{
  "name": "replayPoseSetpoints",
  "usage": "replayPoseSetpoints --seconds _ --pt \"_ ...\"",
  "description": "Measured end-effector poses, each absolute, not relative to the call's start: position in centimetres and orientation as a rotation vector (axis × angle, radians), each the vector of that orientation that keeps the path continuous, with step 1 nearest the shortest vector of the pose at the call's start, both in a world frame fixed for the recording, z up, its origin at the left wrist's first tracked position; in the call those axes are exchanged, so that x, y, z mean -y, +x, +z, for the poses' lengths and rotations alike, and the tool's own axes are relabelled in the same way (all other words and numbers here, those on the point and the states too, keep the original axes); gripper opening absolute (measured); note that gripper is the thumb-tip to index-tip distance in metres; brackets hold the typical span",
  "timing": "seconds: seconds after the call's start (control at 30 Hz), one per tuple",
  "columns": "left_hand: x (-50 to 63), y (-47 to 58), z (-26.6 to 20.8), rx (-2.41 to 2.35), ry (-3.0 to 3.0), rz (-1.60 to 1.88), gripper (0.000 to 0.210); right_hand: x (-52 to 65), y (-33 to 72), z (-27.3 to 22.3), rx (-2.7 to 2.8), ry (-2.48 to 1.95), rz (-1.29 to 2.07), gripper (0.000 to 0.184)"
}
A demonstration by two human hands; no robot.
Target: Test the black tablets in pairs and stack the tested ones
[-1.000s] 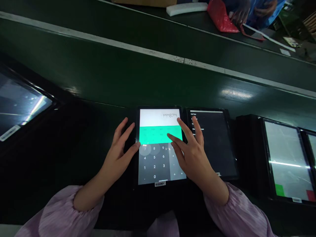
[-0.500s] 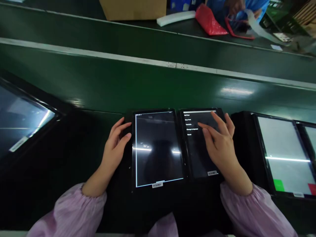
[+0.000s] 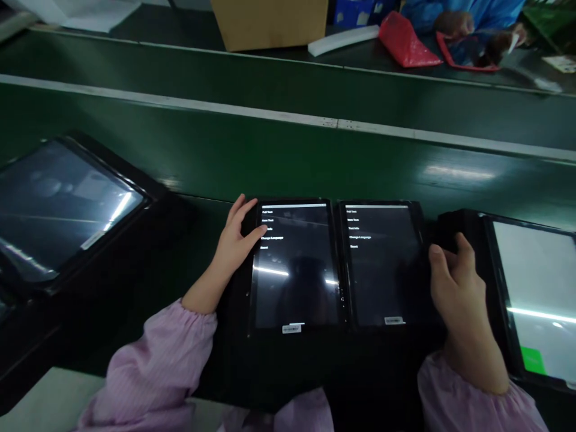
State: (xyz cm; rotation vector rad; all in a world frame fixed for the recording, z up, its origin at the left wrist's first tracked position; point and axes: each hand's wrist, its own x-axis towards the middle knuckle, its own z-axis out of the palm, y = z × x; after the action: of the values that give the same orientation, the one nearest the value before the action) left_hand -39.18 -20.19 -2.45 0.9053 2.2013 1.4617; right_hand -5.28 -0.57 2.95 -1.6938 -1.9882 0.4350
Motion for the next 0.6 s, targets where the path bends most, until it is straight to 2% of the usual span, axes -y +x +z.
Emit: replayPoseSetpoints --seconds 0.13,0.37,0.5,0.6 --pt "20.8 -39.0 -1.8 -2.100 0.738 1.540 0.049 1.5 -6.0 3.9 1.970 -1.699 0.499 0.089" --pt "22.7 -39.3 -0.9 -2.162 0.601 1.571 0.038 1.9 -5.1 3.4 2.093 -1.508 0.488 0.056" --pt "22.9 -39.1 -0.6 -2.177 0.578 1.578 0.036 3.0 -5.9 3.7 2.358 -0.998 0.268 0.033" --pt "22.7 -39.0 -0.5 -2.177 0.571 1.585 0.036 4.9 -7.4 4.2 2.546 -0.538 0.284 0.024"
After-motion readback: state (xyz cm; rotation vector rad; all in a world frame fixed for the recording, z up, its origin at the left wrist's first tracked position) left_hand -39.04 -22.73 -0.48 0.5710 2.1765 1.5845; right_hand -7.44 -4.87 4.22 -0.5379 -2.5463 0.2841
